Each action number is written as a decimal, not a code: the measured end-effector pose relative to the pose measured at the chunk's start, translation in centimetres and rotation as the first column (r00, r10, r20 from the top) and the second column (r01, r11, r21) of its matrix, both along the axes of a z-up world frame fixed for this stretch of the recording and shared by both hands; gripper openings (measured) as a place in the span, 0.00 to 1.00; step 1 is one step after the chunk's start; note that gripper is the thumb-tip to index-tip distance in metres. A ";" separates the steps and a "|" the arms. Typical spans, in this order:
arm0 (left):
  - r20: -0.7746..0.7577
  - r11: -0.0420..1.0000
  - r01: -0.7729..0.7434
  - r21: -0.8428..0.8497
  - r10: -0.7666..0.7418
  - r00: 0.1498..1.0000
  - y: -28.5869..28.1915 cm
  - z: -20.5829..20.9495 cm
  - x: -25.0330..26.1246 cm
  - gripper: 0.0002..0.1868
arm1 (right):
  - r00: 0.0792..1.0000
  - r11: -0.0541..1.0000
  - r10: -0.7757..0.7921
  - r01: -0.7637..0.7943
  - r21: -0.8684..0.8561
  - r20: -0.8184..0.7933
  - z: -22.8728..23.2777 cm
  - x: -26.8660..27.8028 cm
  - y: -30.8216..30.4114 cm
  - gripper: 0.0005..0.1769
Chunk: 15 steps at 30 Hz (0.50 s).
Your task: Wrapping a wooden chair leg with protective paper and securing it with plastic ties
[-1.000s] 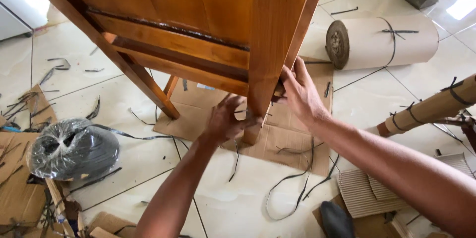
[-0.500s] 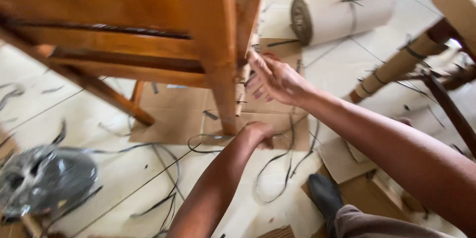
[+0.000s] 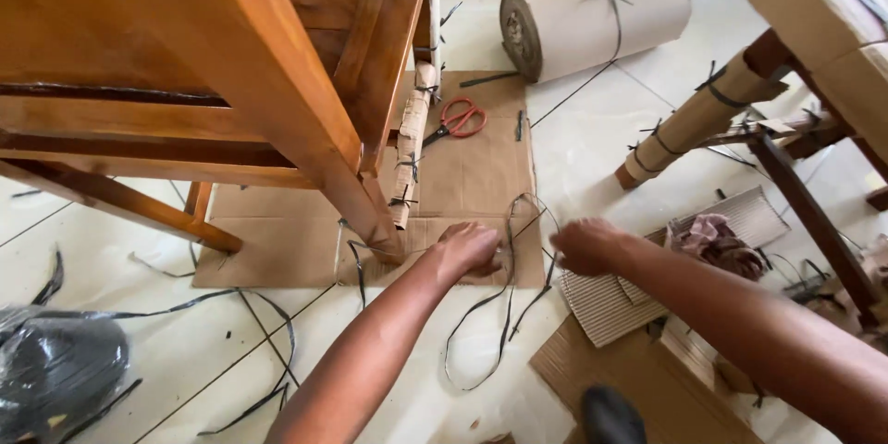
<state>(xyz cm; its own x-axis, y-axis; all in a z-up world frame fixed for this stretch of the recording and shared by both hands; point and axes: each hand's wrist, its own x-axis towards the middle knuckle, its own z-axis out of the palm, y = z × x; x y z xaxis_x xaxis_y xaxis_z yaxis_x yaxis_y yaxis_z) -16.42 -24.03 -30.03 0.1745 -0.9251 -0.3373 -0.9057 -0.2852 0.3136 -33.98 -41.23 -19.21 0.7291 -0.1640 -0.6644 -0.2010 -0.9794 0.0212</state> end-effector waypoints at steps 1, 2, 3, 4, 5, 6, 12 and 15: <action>0.004 1.000 -0.012 0.005 0.012 1.000 0.3 -0.3 0.2 0.22 | 1.000 1.000 0.012 -0.012 0.005 0.004 -3.0 -0.9 -0.9 0.21; 0.017 0.999 -0.020 0.031 0.019 1.000 0.6 -0.5 0.5 0.22 | 0.996 0.996 0.082 -0.083 -0.036 -0.021 -6.0 -1.7 -1.8 0.18; 0.029 0.998 -0.031 0.056 0.029 0.999 1.1 -0.8 0.9 0.22 | 0.987 0.985 0.154 -0.157 -0.076 -0.048 -9.0 -2.2 -2.6 0.17; 0.034 0.997 -0.047 0.060 0.045 0.998 2.2 0.8 1.0 0.22 | 0.985 0.982 0.169 -0.172 -0.073 -0.043 -10.2 -2.4 -2.5 0.17; 0.017 0.997 -0.050 0.052 0.049 0.999 3.2 2.6 1.2 0.21 | 0.965 0.963 0.248 -0.255 -0.087 -0.087 -11.2 -2.4 -2.5 0.20; -0.001 0.998 -0.052 0.044 0.052 0.999 4.3 4.4 1.4 0.21 | 0.937 0.937 0.323 -0.336 -0.099 -0.131 -12.2 -2.3 -2.4 0.23; -0.020 0.995 -0.094 0.014 0.094 0.995 7.3 6.3 2.1 0.18 | 0.930 0.941 0.330 -0.339 -0.026 -0.158 -13.5 -2.3 -1.5 0.28; -0.030 0.989 -0.148 0.010 0.148 0.988 7.8 8.6 1.8 0.18 | 0.960 0.969 0.246 -0.243 0.042 -0.132 -12.1 -2.3 -1.4 0.27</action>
